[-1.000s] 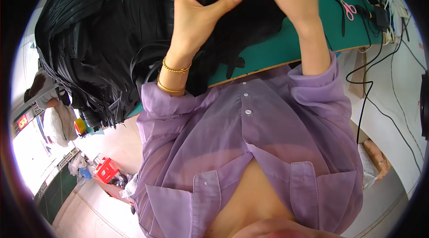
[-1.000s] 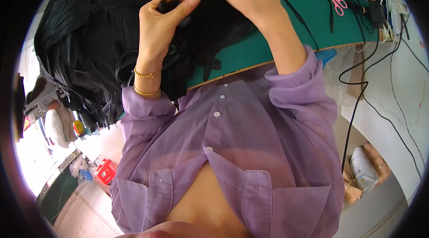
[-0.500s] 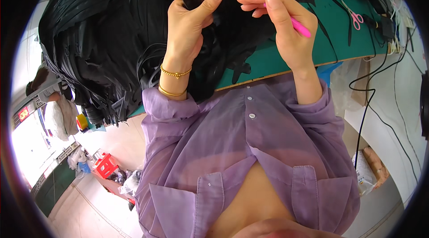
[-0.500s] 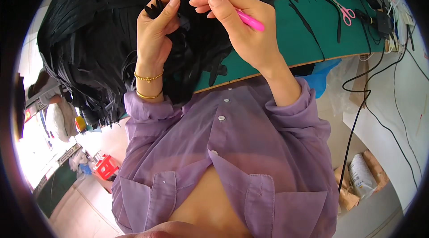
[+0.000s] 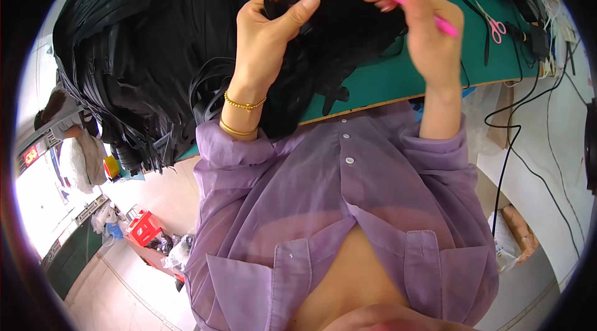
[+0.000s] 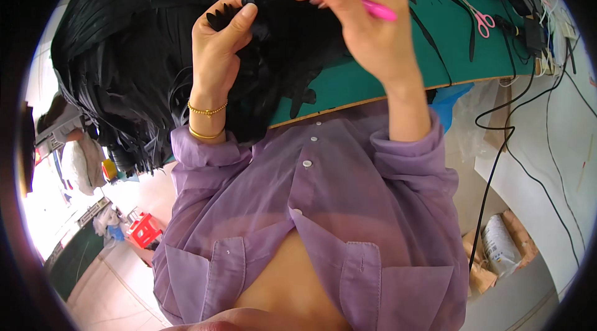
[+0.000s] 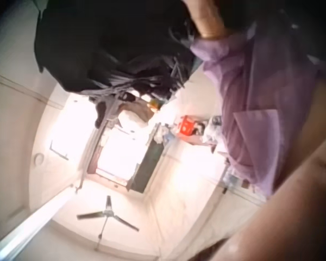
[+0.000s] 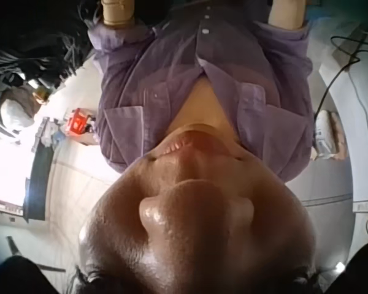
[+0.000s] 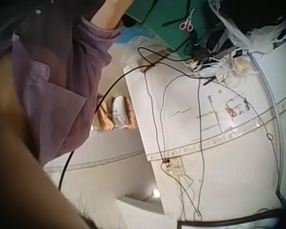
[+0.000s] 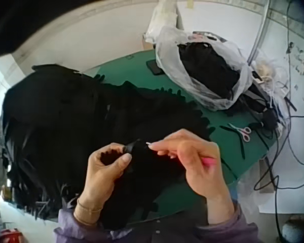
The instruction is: The person is sorting and trimming black plastic items on a workbench using a hook and scissors.
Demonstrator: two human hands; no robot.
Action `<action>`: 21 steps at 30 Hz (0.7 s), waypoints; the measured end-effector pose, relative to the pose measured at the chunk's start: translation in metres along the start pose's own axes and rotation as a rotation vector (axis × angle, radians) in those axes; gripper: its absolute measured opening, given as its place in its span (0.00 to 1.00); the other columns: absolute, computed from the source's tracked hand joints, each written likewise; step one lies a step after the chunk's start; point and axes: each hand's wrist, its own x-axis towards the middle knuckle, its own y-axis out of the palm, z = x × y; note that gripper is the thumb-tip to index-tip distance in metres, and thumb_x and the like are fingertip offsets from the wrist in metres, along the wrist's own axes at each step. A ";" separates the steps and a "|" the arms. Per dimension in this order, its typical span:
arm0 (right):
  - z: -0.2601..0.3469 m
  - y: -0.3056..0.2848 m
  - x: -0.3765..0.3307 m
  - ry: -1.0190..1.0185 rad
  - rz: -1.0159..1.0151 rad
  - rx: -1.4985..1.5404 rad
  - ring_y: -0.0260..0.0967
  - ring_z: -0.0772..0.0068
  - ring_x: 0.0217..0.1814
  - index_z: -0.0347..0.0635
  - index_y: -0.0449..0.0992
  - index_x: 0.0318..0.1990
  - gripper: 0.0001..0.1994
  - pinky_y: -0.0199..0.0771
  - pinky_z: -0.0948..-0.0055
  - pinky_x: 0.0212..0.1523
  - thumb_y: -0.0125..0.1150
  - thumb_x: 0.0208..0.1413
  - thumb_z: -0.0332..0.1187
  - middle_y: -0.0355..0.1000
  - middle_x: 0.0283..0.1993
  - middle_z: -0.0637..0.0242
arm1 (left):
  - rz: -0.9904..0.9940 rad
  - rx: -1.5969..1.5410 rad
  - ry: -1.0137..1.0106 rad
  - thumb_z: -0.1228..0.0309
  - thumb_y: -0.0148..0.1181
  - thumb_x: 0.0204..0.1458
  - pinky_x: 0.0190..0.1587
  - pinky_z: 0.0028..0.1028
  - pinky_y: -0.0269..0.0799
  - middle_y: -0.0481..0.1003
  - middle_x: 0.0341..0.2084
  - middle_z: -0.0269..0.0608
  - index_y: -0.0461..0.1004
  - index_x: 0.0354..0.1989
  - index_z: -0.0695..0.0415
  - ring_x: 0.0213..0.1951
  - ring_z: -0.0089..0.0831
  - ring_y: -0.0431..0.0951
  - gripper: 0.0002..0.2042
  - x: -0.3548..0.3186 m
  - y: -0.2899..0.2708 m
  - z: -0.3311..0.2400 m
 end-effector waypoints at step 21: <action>-0.009 0.019 -0.008 0.406 -0.107 0.170 0.61 0.89 0.24 0.35 0.78 0.29 0.09 0.57 0.86 0.24 0.66 0.52 0.33 0.70 0.22 0.75 | -0.081 0.539 0.475 0.72 0.71 0.42 0.34 0.20 0.71 0.79 0.28 0.38 0.80 0.33 0.60 0.30 0.25 0.78 0.10 -0.007 0.030 0.004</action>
